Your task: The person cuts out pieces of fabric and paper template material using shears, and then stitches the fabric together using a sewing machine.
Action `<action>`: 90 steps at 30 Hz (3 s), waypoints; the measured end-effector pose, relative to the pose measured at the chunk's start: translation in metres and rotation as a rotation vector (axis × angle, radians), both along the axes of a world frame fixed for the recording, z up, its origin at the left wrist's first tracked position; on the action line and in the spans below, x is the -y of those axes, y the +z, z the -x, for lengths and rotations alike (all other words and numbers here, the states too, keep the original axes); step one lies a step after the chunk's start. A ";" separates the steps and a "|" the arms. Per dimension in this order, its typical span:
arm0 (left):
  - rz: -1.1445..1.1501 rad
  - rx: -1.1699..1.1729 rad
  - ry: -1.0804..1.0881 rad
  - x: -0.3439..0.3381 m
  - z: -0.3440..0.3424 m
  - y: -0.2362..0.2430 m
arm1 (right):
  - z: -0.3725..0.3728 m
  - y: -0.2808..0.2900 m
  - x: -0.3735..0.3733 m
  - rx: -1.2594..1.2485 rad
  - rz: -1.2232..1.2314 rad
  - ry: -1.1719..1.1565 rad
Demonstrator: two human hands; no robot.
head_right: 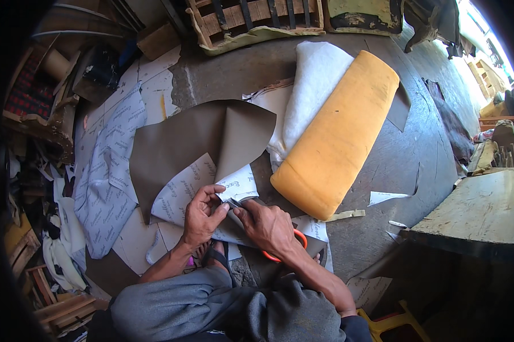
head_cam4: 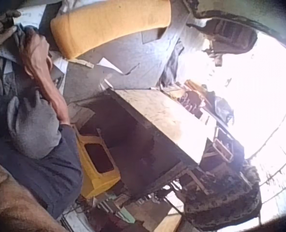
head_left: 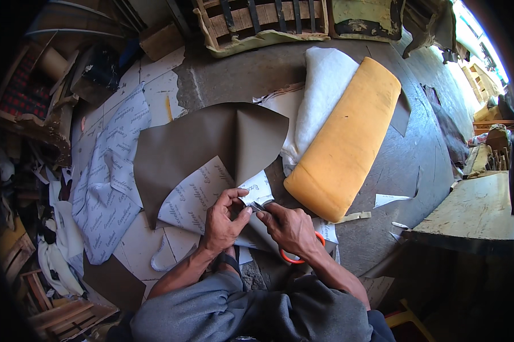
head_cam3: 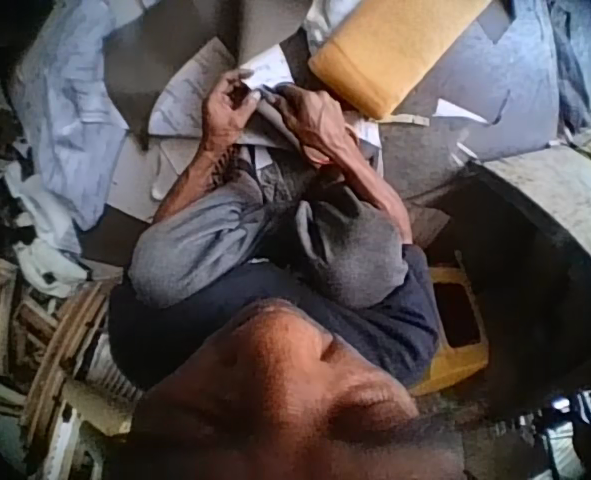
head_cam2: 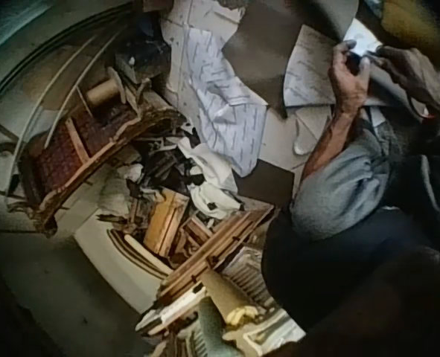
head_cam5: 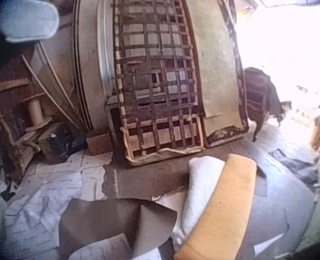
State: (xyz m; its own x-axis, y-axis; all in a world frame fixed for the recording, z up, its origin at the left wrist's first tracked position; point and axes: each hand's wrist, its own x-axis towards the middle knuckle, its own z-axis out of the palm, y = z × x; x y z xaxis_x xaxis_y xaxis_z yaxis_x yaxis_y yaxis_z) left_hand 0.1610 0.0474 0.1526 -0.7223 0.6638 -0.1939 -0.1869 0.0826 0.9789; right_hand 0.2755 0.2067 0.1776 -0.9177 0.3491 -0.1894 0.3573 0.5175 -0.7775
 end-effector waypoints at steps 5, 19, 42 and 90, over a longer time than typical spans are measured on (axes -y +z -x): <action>0.010 -0.034 -0.006 0.000 0.000 -0.003 | 0.001 -0.001 0.001 0.074 0.000 -0.008; -0.027 0.003 0.025 -0.001 -0.001 -0.009 | -0.001 -0.012 0.005 0.006 0.414 -0.156; -0.011 -0.157 -0.001 0.007 0.005 -0.001 | 0.005 -0.035 -0.106 0.009 -0.787 -0.491; 0.082 -0.690 -0.131 0.012 0.015 0.011 | 0.035 0.000 -0.022 -0.137 0.277 -0.048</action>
State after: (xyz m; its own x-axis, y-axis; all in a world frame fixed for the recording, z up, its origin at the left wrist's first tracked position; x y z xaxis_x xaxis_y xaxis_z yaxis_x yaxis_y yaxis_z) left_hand 0.1459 0.0358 0.1633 -0.6135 0.7567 0.2259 0.4903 0.1407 0.8601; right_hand 0.2408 0.2283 0.1772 -0.9249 0.3455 -0.1587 0.2582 0.2642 -0.9293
